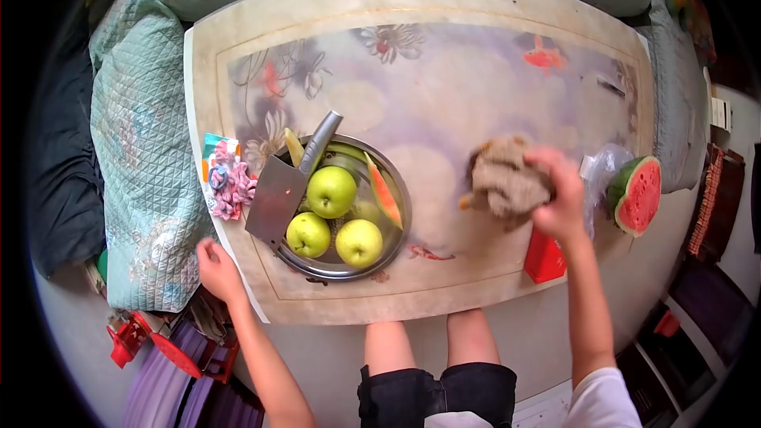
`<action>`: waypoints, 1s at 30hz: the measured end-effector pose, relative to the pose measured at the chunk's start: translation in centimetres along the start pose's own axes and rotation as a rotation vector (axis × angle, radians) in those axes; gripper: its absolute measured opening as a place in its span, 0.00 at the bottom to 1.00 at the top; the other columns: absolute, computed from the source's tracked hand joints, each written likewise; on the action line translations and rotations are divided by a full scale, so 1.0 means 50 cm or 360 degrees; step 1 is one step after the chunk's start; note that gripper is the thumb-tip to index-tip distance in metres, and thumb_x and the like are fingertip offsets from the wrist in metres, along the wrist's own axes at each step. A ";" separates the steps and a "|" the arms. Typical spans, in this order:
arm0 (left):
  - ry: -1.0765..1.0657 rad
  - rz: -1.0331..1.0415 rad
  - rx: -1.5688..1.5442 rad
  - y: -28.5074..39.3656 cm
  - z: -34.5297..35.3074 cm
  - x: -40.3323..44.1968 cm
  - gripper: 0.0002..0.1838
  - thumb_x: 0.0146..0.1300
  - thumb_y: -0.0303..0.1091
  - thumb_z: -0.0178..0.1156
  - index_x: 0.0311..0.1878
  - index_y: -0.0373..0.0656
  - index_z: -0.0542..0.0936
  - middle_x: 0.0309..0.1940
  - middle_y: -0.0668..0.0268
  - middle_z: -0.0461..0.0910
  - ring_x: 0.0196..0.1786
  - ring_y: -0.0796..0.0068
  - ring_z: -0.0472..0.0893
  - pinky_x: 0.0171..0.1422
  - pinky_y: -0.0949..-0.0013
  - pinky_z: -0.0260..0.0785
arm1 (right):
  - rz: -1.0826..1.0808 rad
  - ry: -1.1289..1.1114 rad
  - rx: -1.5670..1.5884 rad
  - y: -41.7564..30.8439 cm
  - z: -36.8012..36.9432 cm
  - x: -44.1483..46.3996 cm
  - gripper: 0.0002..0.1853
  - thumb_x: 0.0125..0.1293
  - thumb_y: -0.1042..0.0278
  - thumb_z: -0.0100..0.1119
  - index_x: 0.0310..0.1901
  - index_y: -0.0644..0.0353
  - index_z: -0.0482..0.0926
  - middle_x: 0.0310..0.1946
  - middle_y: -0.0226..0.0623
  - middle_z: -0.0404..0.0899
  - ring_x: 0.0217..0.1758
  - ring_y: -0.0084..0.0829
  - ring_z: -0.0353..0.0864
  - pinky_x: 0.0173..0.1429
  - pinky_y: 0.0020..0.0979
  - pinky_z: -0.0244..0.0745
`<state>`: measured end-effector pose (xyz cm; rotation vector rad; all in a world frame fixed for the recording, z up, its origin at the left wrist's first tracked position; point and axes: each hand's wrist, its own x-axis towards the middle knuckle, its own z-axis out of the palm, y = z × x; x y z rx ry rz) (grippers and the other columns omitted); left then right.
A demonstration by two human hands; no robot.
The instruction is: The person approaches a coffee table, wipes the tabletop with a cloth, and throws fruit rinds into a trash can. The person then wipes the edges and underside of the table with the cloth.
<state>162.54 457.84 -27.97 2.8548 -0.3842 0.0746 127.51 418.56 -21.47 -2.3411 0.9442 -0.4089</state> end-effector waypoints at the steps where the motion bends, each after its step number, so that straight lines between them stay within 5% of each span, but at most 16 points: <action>1: 0.0051 0.0066 -0.0257 0.006 0.021 0.048 0.09 0.63 0.32 0.53 0.42 0.40 0.78 0.32 0.60 0.82 0.34 0.69 0.82 0.39 0.67 0.72 | -0.0090 -0.0027 0.0031 -0.007 0.005 0.068 0.26 0.36 0.74 0.57 0.44 0.51 0.78 0.43 0.36 0.79 0.45 0.42 0.76 0.49 0.37 0.66; 5: -0.0156 0.0133 -0.0356 0.155 0.030 0.167 0.09 0.62 0.29 0.54 0.43 0.39 0.79 0.32 0.64 0.81 0.28 0.78 0.76 0.36 0.72 0.70 | -0.0625 -0.0039 0.0119 -0.050 0.142 0.362 0.25 0.39 0.74 0.58 0.46 0.50 0.78 0.41 0.35 0.79 0.46 0.41 0.77 0.48 0.36 0.69; 7: -0.0187 0.0334 -0.0585 0.202 0.032 0.174 0.08 0.62 0.27 0.54 0.42 0.38 0.79 0.33 0.64 0.81 0.29 0.78 0.77 0.36 0.73 0.69 | -0.0711 -0.0055 -0.0103 -0.068 0.263 0.483 0.24 0.43 0.65 0.61 0.48 0.40 0.79 0.46 0.29 0.78 0.50 0.38 0.77 0.54 0.42 0.67; 9: -0.0224 0.0387 -0.0590 0.216 0.045 0.155 0.08 0.62 0.26 0.54 0.42 0.38 0.80 0.32 0.65 0.81 0.29 0.78 0.77 0.35 0.74 0.70 | -0.0465 -0.0250 -0.0580 -0.085 0.397 0.549 0.26 0.49 0.53 0.63 0.54 0.23 0.75 0.56 0.25 0.72 0.63 0.40 0.66 0.58 0.60 0.60; 11: -0.0387 0.0345 -0.0640 0.234 0.049 0.133 0.07 0.62 0.25 0.54 0.41 0.38 0.80 0.31 0.65 0.82 0.30 0.78 0.78 0.36 0.74 0.71 | -0.0109 -0.0326 -0.0692 -0.113 0.504 0.535 0.31 0.47 0.37 0.64 0.57 0.20 0.72 0.63 0.29 0.64 0.68 0.43 0.59 0.62 0.60 0.57; 14: -0.0587 0.0194 -0.0924 0.210 0.099 0.111 0.05 0.62 0.26 0.56 0.40 0.38 0.79 0.30 0.67 0.81 0.28 0.79 0.78 0.35 0.76 0.70 | -0.0215 -0.0342 -0.0674 -0.090 0.507 0.537 0.31 0.44 0.37 0.66 0.55 0.21 0.74 0.59 0.25 0.66 0.62 0.39 0.65 0.58 0.58 0.60; 19: -0.0706 0.0214 -0.0852 0.270 0.152 0.125 0.08 0.59 0.28 0.60 0.41 0.39 0.79 0.33 0.66 0.80 0.31 0.77 0.78 0.36 0.74 0.71 | -0.0787 -0.0424 -0.0447 0.006 0.445 0.422 0.30 0.34 0.53 0.75 0.47 0.33 0.78 0.52 0.28 0.70 0.57 0.36 0.68 0.56 0.45 0.60; 20: -0.0771 0.0433 -0.0820 0.288 0.166 0.133 0.09 0.56 0.28 0.62 0.41 0.41 0.79 0.33 0.64 0.80 0.30 0.75 0.78 0.36 0.73 0.71 | -0.0810 -0.0474 -0.0414 0.020 0.425 0.385 0.31 0.32 0.55 0.76 0.45 0.34 0.78 0.51 0.28 0.70 0.57 0.36 0.67 0.57 0.45 0.59; 22: -0.0829 0.0645 -0.0767 0.298 0.188 0.155 0.11 0.54 0.29 0.63 0.42 0.42 0.80 0.33 0.63 0.79 0.30 0.74 0.78 0.37 0.72 0.71 | -0.0752 -0.0571 -0.0378 0.047 0.384 0.311 0.32 0.28 0.59 0.76 0.44 0.36 0.78 0.52 0.29 0.70 0.58 0.36 0.67 0.61 0.45 0.57; 25: -0.1213 0.0849 -0.0756 0.307 0.214 0.173 0.13 0.53 0.25 0.63 0.44 0.41 0.79 0.26 0.70 0.76 0.29 0.84 0.73 0.35 0.77 0.68 | -0.0620 -0.0688 -0.0320 0.098 0.319 0.199 0.31 0.26 0.67 0.73 0.42 0.39 0.78 0.51 0.31 0.70 0.58 0.37 0.66 0.62 0.44 0.54; 30: -0.1624 0.0537 -0.0951 0.281 0.217 0.218 0.09 0.57 0.23 0.62 0.42 0.40 0.77 0.28 0.75 0.75 0.31 0.87 0.73 0.37 0.81 0.67 | -0.0400 -0.0848 -0.0433 0.194 0.202 -0.042 0.31 0.21 0.65 0.70 0.39 0.40 0.78 0.47 0.34 0.67 0.56 0.39 0.65 0.60 0.43 0.53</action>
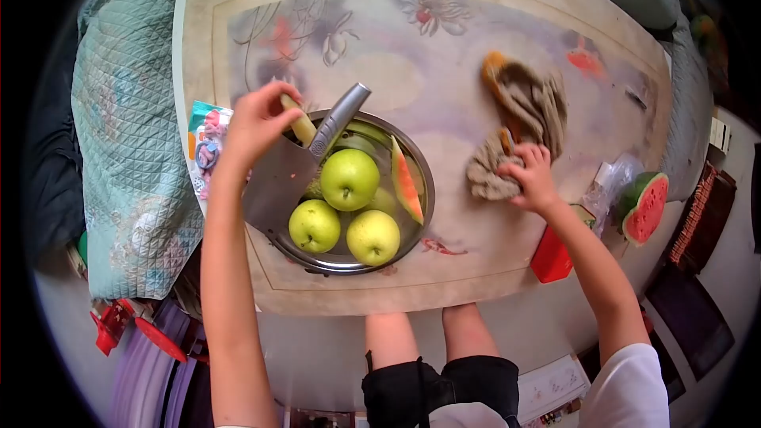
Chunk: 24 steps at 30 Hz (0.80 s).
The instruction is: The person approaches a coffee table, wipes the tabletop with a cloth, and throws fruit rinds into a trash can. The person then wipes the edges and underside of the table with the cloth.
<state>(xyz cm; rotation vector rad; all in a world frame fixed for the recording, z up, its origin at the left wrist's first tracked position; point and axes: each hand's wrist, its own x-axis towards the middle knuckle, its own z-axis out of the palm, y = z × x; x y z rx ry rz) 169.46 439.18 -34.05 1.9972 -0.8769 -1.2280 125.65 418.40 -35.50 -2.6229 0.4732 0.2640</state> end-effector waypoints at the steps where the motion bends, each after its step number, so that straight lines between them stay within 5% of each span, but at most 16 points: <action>1: 0.0032 0.0026 -0.0130 -0.003 -0.017 -0.003 0.08 0.59 0.23 0.61 0.42 0.39 0.77 0.30 0.75 0.76 0.33 0.88 0.74 0.37 0.82 0.67 | 0.0049 -0.0045 0.0002 0.000 0.004 -0.042 0.29 0.23 0.66 0.70 0.39 0.40 0.78 0.47 0.34 0.66 0.57 0.39 0.64 0.60 0.44 0.52; 6: 0.0686 0.0405 -0.0174 0.050 -0.093 -0.040 0.09 0.64 0.25 0.58 0.47 0.38 0.77 0.38 0.70 0.79 0.38 0.86 0.75 0.45 0.82 0.67 | 0.0208 0.0038 0.0013 -0.026 0.008 -0.110 0.27 0.28 0.67 0.70 0.39 0.42 0.78 0.48 0.36 0.66 0.58 0.41 0.63 0.61 0.46 0.52; 9: 0.1074 0.0591 -0.0206 0.126 -0.054 -0.079 0.09 0.63 0.27 0.61 0.45 0.39 0.78 0.34 0.70 0.79 0.35 0.86 0.77 0.37 0.83 0.67 | 0.0197 0.0029 0.0030 -0.029 0.004 -0.105 0.27 0.29 0.69 0.69 0.40 0.43 0.78 0.48 0.37 0.66 0.59 0.41 0.63 0.61 0.46 0.52; 11: 0.0962 0.0376 -0.0209 0.177 0.019 -0.125 0.09 0.63 0.27 0.61 0.46 0.39 0.78 0.37 0.69 0.80 0.37 0.85 0.75 0.41 0.82 0.67 | 0.0215 -0.0009 0.0063 -0.030 -0.003 -0.100 0.26 0.30 0.73 0.67 0.39 0.43 0.78 0.48 0.36 0.66 0.59 0.40 0.63 0.61 0.46 0.52; 14: 0.0476 0.0230 -0.0428 0.234 0.211 -0.176 0.08 0.57 0.22 0.63 0.40 0.42 0.78 0.29 0.75 0.76 0.33 0.88 0.74 0.34 0.82 0.66 | 0.0315 -0.0089 0.0136 -0.025 -0.004 -0.093 0.25 0.30 0.78 0.62 0.37 0.43 0.78 0.47 0.35 0.67 0.58 0.39 0.64 0.59 0.42 0.52; 16: 0.0264 0.0265 -0.0189 0.230 0.356 -0.199 0.08 0.54 0.23 0.61 0.39 0.40 0.77 0.31 0.64 0.78 0.32 0.75 0.79 0.36 0.73 0.71 | 0.0342 -0.0102 0.0160 -0.025 -0.006 -0.088 0.25 0.30 0.78 0.61 0.36 0.43 0.78 0.47 0.35 0.67 0.57 0.40 0.64 0.58 0.41 0.52; 17: 0.0159 0.0320 -0.0239 0.203 0.435 -0.205 0.13 0.52 0.26 0.61 0.42 0.42 0.75 0.32 0.58 0.77 0.34 0.60 0.79 0.39 0.63 0.71 | 0.0371 -0.0115 0.0185 -0.026 -0.008 -0.087 0.24 0.30 0.79 0.61 0.36 0.43 0.78 0.46 0.35 0.67 0.56 0.40 0.65 0.57 0.40 0.52; 19: 0.0069 0.0313 -0.0068 0.169 0.548 -0.211 0.16 0.53 0.26 0.60 0.47 0.43 0.74 0.37 0.58 0.78 0.41 0.56 0.78 0.44 0.61 0.71 | 0.0380 -0.0081 0.0205 -0.032 -0.010 -0.085 0.23 0.31 0.80 0.59 0.34 0.44 0.78 0.45 0.34 0.67 0.54 0.40 0.65 0.56 0.39 0.52; 23: 0.0273 0.0318 -0.0029 0.176 0.605 -0.222 0.21 0.51 0.25 0.62 0.51 0.42 0.73 0.48 0.57 0.76 0.52 0.57 0.75 0.57 0.59 0.67 | 0.0417 -0.0041 0.0248 -0.029 -0.002 -0.086 0.22 0.32 0.79 0.60 0.34 0.43 0.78 0.45 0.31 0.67 0.54 0.37 0.65 0.57 0.40 0.52; 24: 0.0569 0.0277 0.0254 0.182 0.600 -0.227 0.26 0.51 0.27 0.62 0.56 0.41 0.69 0.54 0.54 0.71 0.57 0.53 0.69 0.62 0.56 0.61 | 0.0426 -0.0011 0.0257 -0.028 0.001 -0.088 0.22 0.31 0.79 0.61 0.33 0.43 0.78 0.44 0.31 0.67 0.53 0.37 0.65 0.57 0.39 0.52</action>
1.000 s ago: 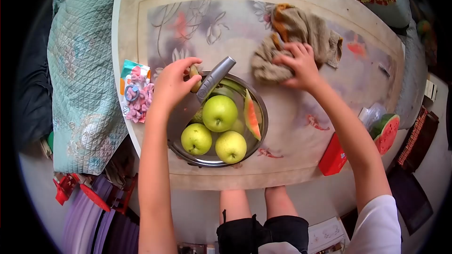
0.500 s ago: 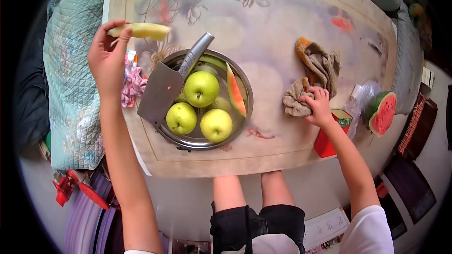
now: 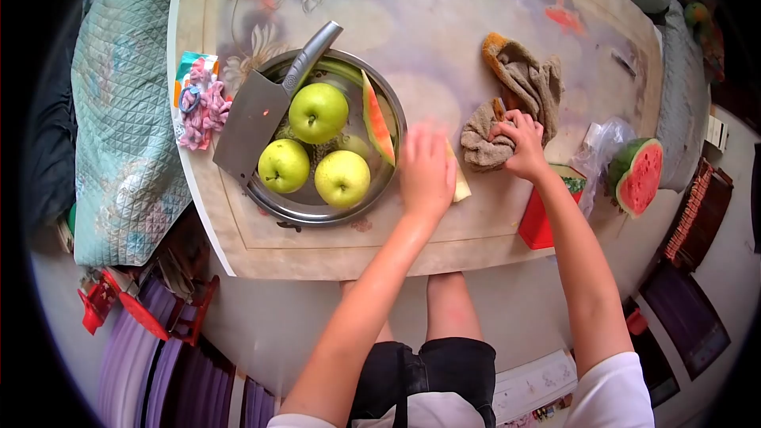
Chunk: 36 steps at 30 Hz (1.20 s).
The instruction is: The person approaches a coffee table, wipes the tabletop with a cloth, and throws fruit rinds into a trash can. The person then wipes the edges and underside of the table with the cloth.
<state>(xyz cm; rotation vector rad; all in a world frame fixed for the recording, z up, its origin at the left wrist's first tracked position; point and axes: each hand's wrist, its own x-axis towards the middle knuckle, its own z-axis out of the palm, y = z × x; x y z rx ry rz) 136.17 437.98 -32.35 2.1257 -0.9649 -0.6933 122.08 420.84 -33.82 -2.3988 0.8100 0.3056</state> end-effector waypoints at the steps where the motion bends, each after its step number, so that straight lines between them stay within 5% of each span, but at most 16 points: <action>1: 0.0272 -0.0011 0.0319 0.006 -0.012 0.005 0.32 0.51 0.28 0.62 0.61 0.40 0.65 0.59 0.52 0.66 0.62 0.49 0.63 0.67 0.52 0.56 | -0.0003 0.0030 0.0016 -0.001 0.003 0.001 0.22 0.31 0.78 0.62 0.33 0.42 0.78 0.44 0.30 0.67 0.53 0.36 0.66 0.57 0.39 0.52; 4: 0.0646 -0.0414 0.0352 -0.020 -0.009 0.030 0.41 0.50 0.32 0.64 0.67 0.37 0.56 0.63 0.48 0.60 0.64 0.43 0.58 0.70 0.48 0.49 | 0.0013 0.0032 0.0011 -0.002 0.006 0.004 0.21 0.30 0.77 0.63 0.32 0.42 0.77 0.43 0.29 0.67 0.53 0.35 0.66 0.58 0.38 0.51; 9: 0.0685 -0.0615 0.0291 -0.059 0.021 0.062 0.41 0.49 0.30 0.62 0.66 0.34 0.55 0.58 0.47 0.63 0.60 0.44 0.63 0.66 0.49 0.55 | 0.0021 0.0037 0.0056 0.005 0.008 0.007 0.22 0.29 0.79 0.62 0.31 0.42 0.77 0.42 0.28 0.67 0.52 0.35 0.67 0.58 0.37 0.50; 13: 0.0644 -0.0504 0.0124 -0.073 0.041 0.040 0.32 0.48 0.26 0.59 0.60 0.34 0.63 0.50 0.50 0.67 0.52 0.47 0.69 0.58 0.53 0.62 | 0.0022 0.0030 0.0060 0.013 0.012 0.008 0.22 0.29 0.80 0.62 0.31 0.42 0.78 0.42 0.28 0.67 0.52 0.35 0.67 0.58 0.37 0.50; 15: 0.0304 -0.0031 0.0035 -0.064 0.033 0.024 0.30 0.49 0.24 0.58 0.59 0.38 0.66 0.50 0.53 0.68 0.51 0.49 0.69 0.58 0.54 0.62 | 0.0013 0.0031 0.0079 0.012 0.012 0.012 0.22 0.29 0.80 0.62 0.31 0.42 0.78 0.42 0.28 0.67 0.51 0.35 0.67 0.58 0.37 0.50; 19: 0.0037 0.0175 0.0143 -0.045 0.091 -0.013 0.29 0.52 0.25 0.57 0.61 0.41 0.67 0.50 0.58 0.68 0.50 0.56 0.70 0.54 0.57 0.65 | 0.0020 0.0020 0.0115 0.015 0.011 0.011 0.23 0.28 0.81 0.61 0.31 0.42 0.78 0.42 0.28 0.66 0.51 0.35 0.67 0.57 0.37 0.50; 24: 0.0264 0.0190 -0.0133 -0.039 0.100 -0.056 0.28 0.50 0.25 0.62 0.58 0.41 0.71 0.50 0.59 0.70 0.49 0.58 0.72 0.53 0.57 0.66 | 0.0052 0.0022 0.0118 0.017 0.011 0.015 0.22 0.29 0.82 0.60 0.30 0.43 0.78 0.41 0.28 0.67 0.51 0.35 0.67 0.57 0.37 0.50; 28: 0.0665 0.0480 0.0138 -0.031 -0.027 -0.049 0.23 0.47 0.21 0.63 0.50 0.40 0.74 0.43 0.59 0.76 0.47 0.58 0.74 0.54 0.58 0.67 | 0.0064 0.0043 0.0143 0.020 0.023 0.019 0.21 0.29 0.83 0.59 0.29 0.44 0.79 0.39 0.27 0.67 0.50 0.35 0.67 0.57 0.37 0.50; 31: 0.1088 0.0110 0.0436 -0.074 -0.160 0.021 0.12 0.52 0.20 0.60 0.41 0.39 0.77 0.39 0.62 0.79 0.44 0.61 0.76 0.52 0.60 0.66 | 0.0083 0.0026 0.0098 0.018 0.000 0.021 0.20 0.30 0.82 0.60 0.28 0.45 0.79 0.38 0.27 0.68 0.49 0.35 0.68 0.56 0.35 0.51; 36: 0.0508 -0.0087 0.0682 -0.195 -0.297 0.197 0.23 0.55 0.41 0.64 0.52 0.42 0.76 0.43 0.57 0.80 0.46 0.56 0.77 0.52 0.60 0.68 | -0.0051 0.0010 0.0532 0.032 -0.063 0.050 0.16 0.34 0.81 0.64 0.31 0.57 0.77 0.35 0.33 0.70 0.41 0.35 0.72 0.50 0.28 0.65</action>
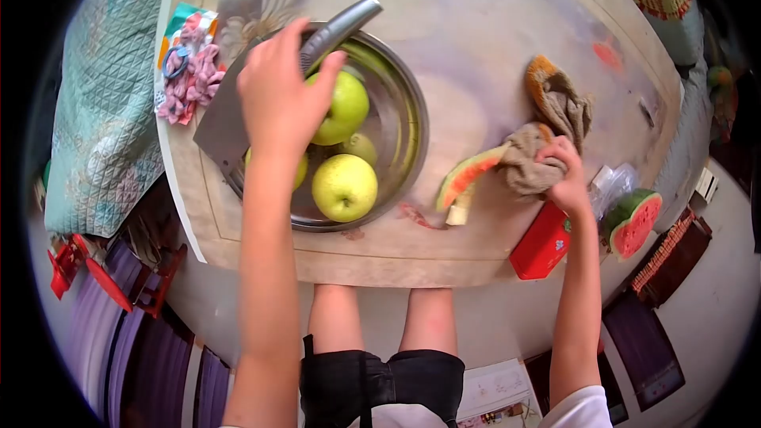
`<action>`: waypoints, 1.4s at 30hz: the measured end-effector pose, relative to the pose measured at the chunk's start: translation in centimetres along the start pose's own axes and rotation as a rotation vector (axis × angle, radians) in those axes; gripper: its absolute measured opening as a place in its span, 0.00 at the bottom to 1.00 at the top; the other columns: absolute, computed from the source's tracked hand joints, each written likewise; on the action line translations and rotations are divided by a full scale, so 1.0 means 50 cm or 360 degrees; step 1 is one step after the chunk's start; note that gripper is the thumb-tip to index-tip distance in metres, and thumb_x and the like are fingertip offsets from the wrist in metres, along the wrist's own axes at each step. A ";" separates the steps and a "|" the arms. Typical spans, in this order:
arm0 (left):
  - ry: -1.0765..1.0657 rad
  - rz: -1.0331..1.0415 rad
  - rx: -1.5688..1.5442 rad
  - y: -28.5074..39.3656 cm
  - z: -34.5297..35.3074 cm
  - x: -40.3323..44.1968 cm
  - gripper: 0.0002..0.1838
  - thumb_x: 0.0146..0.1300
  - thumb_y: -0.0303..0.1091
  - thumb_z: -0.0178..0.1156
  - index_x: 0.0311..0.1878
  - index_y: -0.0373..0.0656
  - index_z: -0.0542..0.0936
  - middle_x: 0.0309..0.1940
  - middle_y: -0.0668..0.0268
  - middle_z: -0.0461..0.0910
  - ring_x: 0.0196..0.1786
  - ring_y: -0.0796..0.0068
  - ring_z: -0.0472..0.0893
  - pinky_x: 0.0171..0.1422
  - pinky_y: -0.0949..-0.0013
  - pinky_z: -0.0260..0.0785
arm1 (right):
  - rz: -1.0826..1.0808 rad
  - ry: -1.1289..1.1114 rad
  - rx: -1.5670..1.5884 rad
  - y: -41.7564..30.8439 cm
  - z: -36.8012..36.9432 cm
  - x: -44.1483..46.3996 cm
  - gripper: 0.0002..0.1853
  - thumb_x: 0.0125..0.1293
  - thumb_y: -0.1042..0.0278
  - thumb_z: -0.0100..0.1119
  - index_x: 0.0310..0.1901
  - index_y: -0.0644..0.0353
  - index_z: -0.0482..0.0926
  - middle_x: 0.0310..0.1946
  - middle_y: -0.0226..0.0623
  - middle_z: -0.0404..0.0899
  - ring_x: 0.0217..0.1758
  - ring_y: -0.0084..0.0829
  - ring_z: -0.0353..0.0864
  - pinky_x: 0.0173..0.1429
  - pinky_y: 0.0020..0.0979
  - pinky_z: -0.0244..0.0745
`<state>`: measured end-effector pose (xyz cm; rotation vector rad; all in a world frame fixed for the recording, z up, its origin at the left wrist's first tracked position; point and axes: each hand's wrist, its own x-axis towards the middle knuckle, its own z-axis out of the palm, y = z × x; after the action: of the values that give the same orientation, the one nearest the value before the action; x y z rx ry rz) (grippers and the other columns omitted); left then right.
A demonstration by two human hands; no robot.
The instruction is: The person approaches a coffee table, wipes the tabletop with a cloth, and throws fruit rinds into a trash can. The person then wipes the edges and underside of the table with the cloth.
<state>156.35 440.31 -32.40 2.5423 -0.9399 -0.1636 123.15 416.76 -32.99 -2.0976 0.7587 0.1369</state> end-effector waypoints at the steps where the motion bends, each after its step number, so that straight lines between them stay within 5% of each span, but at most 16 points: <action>1: -0.0174 0.0044 -0.0136 -0.016 0.020 0.016 0.29 0.54 0.49 0.64 0.53 0.39 0.73 0.43 0.58 0.78 0.47 0.55 0.77 0.51 0.57 0.67 | 0.0053 0.0061 0.0088 -0.014 -0.009 0.002 0.17 0.34 0.82 0.64 0.31 0.59 0.77 0.36 0.33 0.70 0.42 0.33 0.72 0.51 0.27 0.65; 7: -0.0526 0.0063 0.0099 0.005 0.005 -0.028 0.27 0.54 0.46 0.63 0.52 0.39 0.71 0.39 0.57 0.73 0.42 0.57 0.77 0.43 0.58 0.70 | 0.0375 0.0685 0.0277 -0.076 -0.024 0.078 0.20 0.35 0.86 0.62 0.36 0.58 0.76 0.40 0.30 0.70 0.47 0.29 0.72 0.56 0.25 0.65; 11: -0.0529 -0.0195 0.0013 -0.002 0.006 -0.089 0.20 0.59 0.38 0.56 0.54 0.41 0.72 0.48 0.55 0.73 0.51 0.55 0.75 0.55 0.55 0.65 | 0.0163 0.0846 0.0150 -0.150 0.013 0.166 0.22 0.36 0.84 0.63 0.39 0.57 0.78 0.42 0.30 0.72 0.48 0.30 0.73 0.57 0.28 0.67; 13: -0.0503 -0.0203 -0.0024 -0.009 0.007 -0.109 0.20 0.58 0.36 0.55 0.53 0.40 0.73 0.49 0.56 0.73 0.55 0.56 0.73 0.58 0.55 0.62 | 0.0088 0.0819 0.0041 -0.206 0.036 0.208 0.24 0.35 0.83 0.64 0.40 0.56 0.79 0.43 0.32 0.73 0.48 0.34 0.73 0.56 0.30 0.68; 17: -0.0511 -0.0185 -0.0152 -0.019 -0.001 -0.113 0.19 0.56 0.35 0.56 0.50 0.39 0.75 0.47 0.56 0.74 0.54 0.57 0.73 0.57 0.56 0.62 | -0.0668 0.0640 -0.0485 -0.327 0.114 0.290 0.26 0.35 0.80 0.64 0.42 0.47 0.82 0.42 0.33 0.73 0.47 0.39 0.72 0.52 0.37 0.68; 23: -0.0323 -0.0161 -0.0162 -0.027 0.017 -0.128 0.17 0.51 0.37 0.57 0.43 0.37 0.77 0.43 0.57 0.74 0.52 0.57 0.73 0.55 0.56 0.64 | -0.1110 0.0265 -0.1160 -0.410 0.329 0.359 0.24 0.42 0.70 0.62 0.43 0.29 0.83 0.44 0.26 0.70 0.47 0.34 0.68 0.48 0.39 0.60; 25: -0.0314 -0.0173 -0.0146 -0.027 0.019 -0.131 0.18 0.51 0.38 0.57 0.43 0.37 0.77 0.43 0.57 0.74 0.52 0.57 0.72 0.56 0.56 0.64 | -0.1106 0.0236 -0.1228 -0.404 0.338 0.355 0.20 0.47 0.66 0.60 0.42 0.29 0.83 0.44 0.26 0.69 0.47 0.33 0.67 0.49 0.42 0.59; 28: -0.0391 -0.0201 -0.0070 -0.024 0.019 -0.129 0.19 0.53 0.38 0.57 0.47 0.39 0.77 0.47 0.57 0.75 0.55 0.58 0.73 0.57 0.57 0.64 | -0.1221 0.0008 -0.1463 -0.411 0.310 0.349 0.08 0.48 0.60 0.60 0.32 0.41 0.83 0.47 0.29 0.69 0.51 0.35 0.66 0.51 0.47 0.60; 42: -0.0346 -0.0185 -0.0112 -0.012 0.029 -0.130 0.21 0.51 0.39 0.57 0.48 0.37 0.78 0.45 0.58 0.76 0.53 0.61 0.74 0.55 0.59 0.65 | -0.0791 -0.0195 -0.2087 -0.350 0.125 0.255 0.04 0.43 0.63 0.61 0.23 0.47 0.84 0.43 0.26 0.70 0.50 0.32 0.66 0.51 0.43 0.60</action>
<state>151.39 444.39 -34.22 2.5505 -0.8473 -0.5079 144.38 423.16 -29.07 -3.3788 -0.0626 0.6017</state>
